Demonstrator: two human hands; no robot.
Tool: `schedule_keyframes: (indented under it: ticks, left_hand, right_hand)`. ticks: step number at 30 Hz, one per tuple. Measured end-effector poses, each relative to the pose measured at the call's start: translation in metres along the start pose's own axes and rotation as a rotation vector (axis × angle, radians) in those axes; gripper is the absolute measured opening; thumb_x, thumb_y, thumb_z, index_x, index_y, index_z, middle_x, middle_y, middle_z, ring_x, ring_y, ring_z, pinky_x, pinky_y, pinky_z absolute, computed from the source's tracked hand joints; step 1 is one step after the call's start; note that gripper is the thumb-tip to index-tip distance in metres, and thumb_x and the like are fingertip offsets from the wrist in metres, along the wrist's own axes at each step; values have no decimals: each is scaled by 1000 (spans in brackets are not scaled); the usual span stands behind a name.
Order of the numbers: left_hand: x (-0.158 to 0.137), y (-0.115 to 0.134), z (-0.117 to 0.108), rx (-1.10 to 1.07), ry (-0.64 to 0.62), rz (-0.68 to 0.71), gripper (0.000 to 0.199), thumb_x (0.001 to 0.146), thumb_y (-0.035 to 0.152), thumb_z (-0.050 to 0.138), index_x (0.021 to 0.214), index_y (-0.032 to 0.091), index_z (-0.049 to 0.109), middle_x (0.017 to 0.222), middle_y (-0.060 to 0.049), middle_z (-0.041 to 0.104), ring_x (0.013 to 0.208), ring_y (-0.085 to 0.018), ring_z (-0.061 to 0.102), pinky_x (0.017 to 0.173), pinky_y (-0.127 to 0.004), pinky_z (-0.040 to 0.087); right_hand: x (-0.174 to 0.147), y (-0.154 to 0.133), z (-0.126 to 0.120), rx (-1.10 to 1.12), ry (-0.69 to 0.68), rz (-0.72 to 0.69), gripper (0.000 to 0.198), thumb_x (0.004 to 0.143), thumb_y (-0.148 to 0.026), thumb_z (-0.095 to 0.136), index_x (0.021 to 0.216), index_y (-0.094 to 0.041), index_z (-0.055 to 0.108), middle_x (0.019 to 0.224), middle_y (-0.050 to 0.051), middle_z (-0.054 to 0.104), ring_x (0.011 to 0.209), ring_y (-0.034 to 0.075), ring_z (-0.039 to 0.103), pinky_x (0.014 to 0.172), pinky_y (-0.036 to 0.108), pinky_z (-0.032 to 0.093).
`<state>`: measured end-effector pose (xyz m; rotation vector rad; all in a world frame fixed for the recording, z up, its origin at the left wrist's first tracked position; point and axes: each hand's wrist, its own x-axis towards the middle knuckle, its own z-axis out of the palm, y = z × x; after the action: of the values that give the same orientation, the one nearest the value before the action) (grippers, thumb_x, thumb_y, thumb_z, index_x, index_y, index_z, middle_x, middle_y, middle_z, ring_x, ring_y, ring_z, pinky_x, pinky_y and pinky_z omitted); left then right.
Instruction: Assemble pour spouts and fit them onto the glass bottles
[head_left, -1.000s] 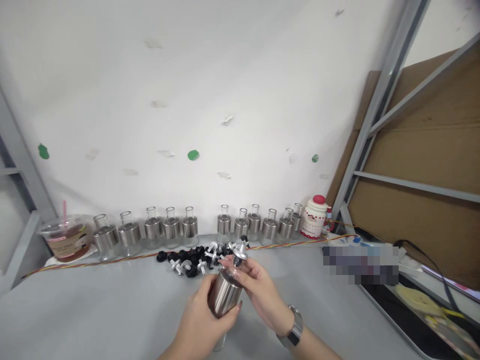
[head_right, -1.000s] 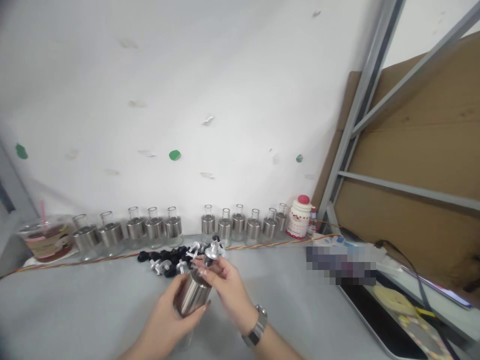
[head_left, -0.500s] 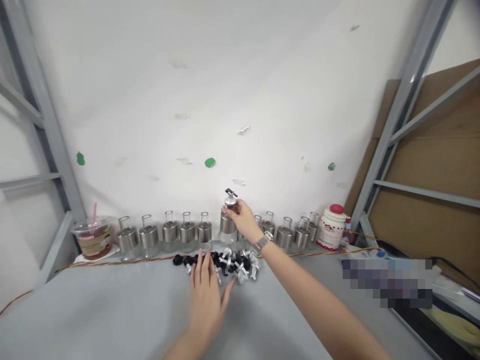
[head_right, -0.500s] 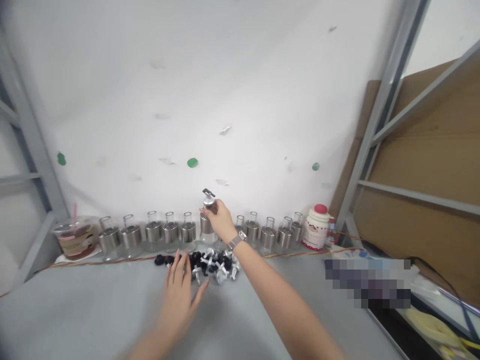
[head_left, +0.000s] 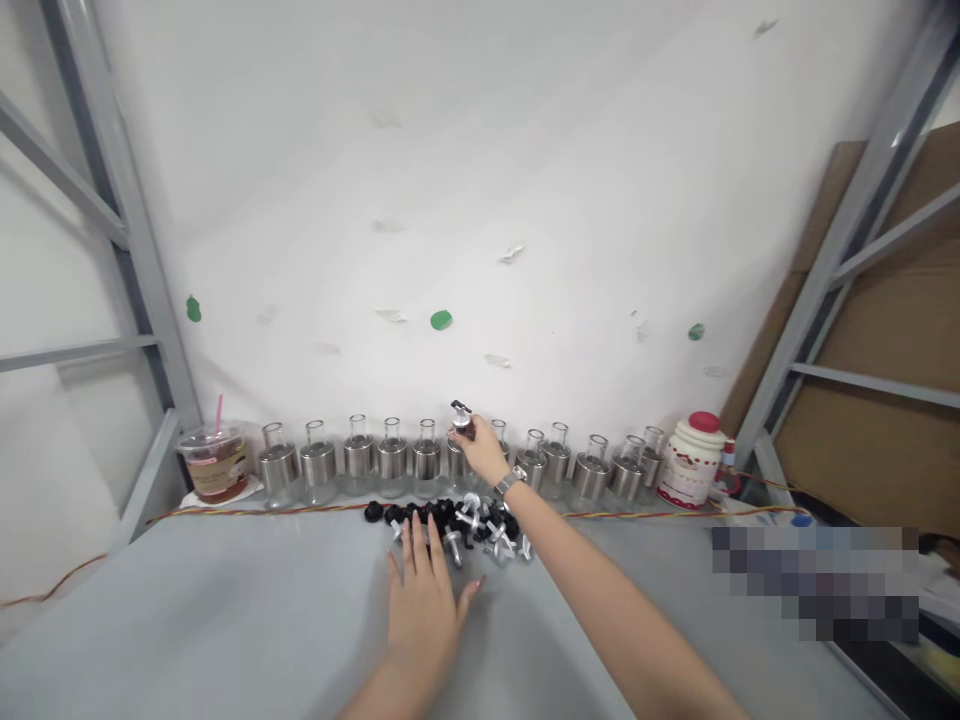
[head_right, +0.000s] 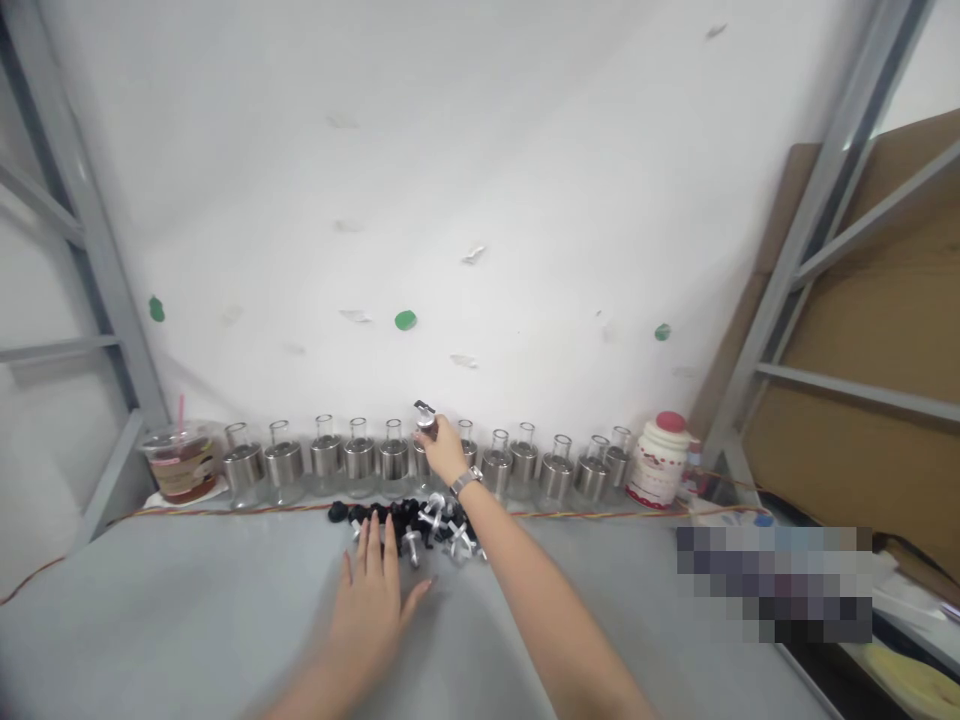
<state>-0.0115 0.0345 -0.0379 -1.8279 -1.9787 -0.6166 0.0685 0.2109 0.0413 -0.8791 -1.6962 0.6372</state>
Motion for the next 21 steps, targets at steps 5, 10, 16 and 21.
schedule_keyframes:
  ticks: [5,10,16,21]
  left_hand:
    - [-1,2,-4,30,-79,13,66,76,45,47,127,5,37,134,-26,33,121,-38,32,91,-55,30]
    - [-2,2,-6,48,-131,10,64,77,45,46,128,8,36,134,-24,34,121,-37,32,93,-53,29]
    - [-1,0,-8,-41,-90,37,68,76,48,46,128,6,36,134,-26,33,123,-39,27,93,-54,29]
    - [5,3,-19,-444,-38,46,48,82,36,40,123,12,42,134,-17,36,124,-31,28,96,-48,30]
  right_hand:
    - [-8,6,7,-79,31,25,20,70,-21,58,90,-17,55,86,5,65,80,19,59,74,33,44]
    - [-15,-6,-2,-212,97,21,33,73,-20,53,105,-14,54,104,12,58,99,24,51,88,39,37]
    - [-80,-30,-49,-361,-35,-64,29,77,-8,42,96,-19,61,101,5,59,99,17,51,90,28,35]
    - [-154,-25,-68,-553,-144,3,15,78,-17,50,85,-18,62,82,7,60,79,22,55,72,32,41]
